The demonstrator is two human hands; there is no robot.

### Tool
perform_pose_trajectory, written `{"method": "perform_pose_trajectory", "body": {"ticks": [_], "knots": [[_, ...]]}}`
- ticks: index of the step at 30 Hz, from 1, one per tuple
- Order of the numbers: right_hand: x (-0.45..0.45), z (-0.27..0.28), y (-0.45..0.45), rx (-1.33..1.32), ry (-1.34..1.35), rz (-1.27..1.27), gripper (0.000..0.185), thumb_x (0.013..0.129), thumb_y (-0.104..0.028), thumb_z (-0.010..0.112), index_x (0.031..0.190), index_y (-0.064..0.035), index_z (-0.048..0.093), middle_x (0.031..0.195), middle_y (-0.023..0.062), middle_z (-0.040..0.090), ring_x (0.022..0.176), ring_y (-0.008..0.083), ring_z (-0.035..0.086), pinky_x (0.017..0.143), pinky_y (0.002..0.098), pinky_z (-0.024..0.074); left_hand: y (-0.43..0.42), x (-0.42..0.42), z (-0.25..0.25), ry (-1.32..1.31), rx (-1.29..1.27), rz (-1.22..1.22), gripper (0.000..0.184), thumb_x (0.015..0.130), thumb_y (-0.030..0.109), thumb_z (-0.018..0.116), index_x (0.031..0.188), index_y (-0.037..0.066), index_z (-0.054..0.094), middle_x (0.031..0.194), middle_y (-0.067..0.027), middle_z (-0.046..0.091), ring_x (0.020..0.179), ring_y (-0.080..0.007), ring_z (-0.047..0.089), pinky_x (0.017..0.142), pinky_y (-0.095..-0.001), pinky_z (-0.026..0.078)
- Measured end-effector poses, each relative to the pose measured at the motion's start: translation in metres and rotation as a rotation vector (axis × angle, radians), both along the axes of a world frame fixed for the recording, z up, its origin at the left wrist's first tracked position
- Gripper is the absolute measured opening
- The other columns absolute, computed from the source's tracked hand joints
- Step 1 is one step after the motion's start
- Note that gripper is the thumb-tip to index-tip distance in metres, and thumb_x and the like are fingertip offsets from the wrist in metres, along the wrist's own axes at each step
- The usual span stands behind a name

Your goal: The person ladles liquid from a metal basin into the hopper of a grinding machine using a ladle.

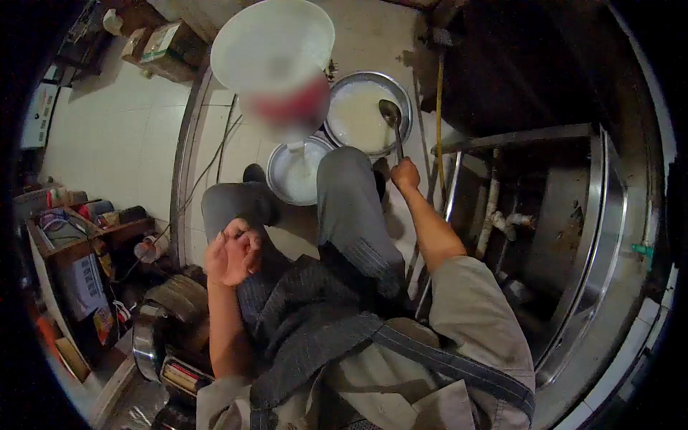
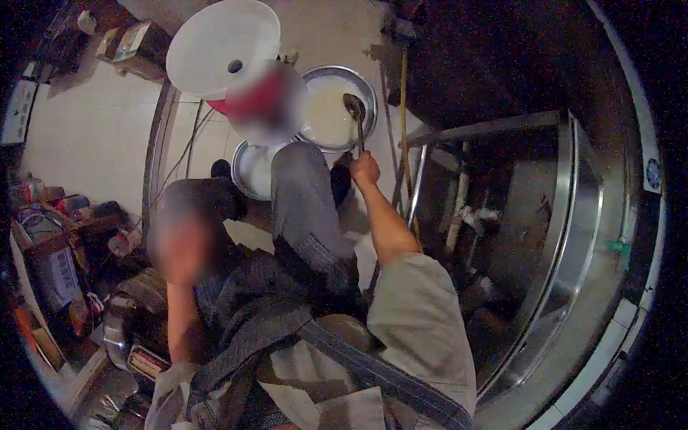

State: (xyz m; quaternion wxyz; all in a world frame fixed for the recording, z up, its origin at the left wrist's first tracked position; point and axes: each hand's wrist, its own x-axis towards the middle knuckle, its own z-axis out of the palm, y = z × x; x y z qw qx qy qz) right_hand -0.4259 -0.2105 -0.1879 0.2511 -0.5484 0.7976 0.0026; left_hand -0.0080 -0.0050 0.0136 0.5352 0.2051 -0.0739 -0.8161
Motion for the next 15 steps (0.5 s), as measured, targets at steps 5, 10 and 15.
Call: {"method": "perform_pose_trajectory", "body": {"ticks": [5, 10, 15], "knots": [[-0.004, -0.074, 0.003, 0.085, -0.285, -0.194, 0.034, 0.082, -0.023, 0.064, 0.104, 0.0018, 0.064, 0.101, 0.0227, 0.069, 0.095, 0.034, 0.069, 0.08, 0.0468, 0.0545, 0.005, 0.005, -0.005, 0.08, 0.045, 0.026, 0.05, 0.101, 0.039, 0.041, 0.137, 0.004, 0.041, 0.116, -0.0226, 0.054, 0.087, -0.0285, 0.059, 0.067, -0.04, 0.05], [0.006, -0.054, 0.013, 0.289, -0.876, -0.479, 0.02, 0.084, -0.02, 0.063, 0.081, -0.0005, 0.059, 0.065, 0.008, 0.057, 0.049, 0.0191, 0.05, 0.045, 0.0335, 0.0409, 0.003, 0.002, -0.001, 0.288, 0.385, 0.246, 0.049, 0.101, 0.036, 0.041, 0.137, 0.004, 0.04, 0.118, -0.0236, 0.052, 0.09, -0.0296, 0.059, 0.07, -0.0422, 0.052], [0.004, -0.041, 0.03, 0.523, -1.344, -0.729, 0.019, 0.088, -0.023, 0.062, 0.074, -0.0115, 0.056, 0.059, -0.0029, 0.048, 0.043, 0.0099, 0.039, 0.04, 0.0264, 0.0299, -0.002, 0.004, 0.001, 0.225, 0.01, -0.015, 0.046, 0.101, 0.035, 0.042, 0.135, 0.003, 0.042, 0.118, -0.0242, 0.052, 0.086, -0.0281, 0.058, 0.07, -0.0415, 0.051]]}}
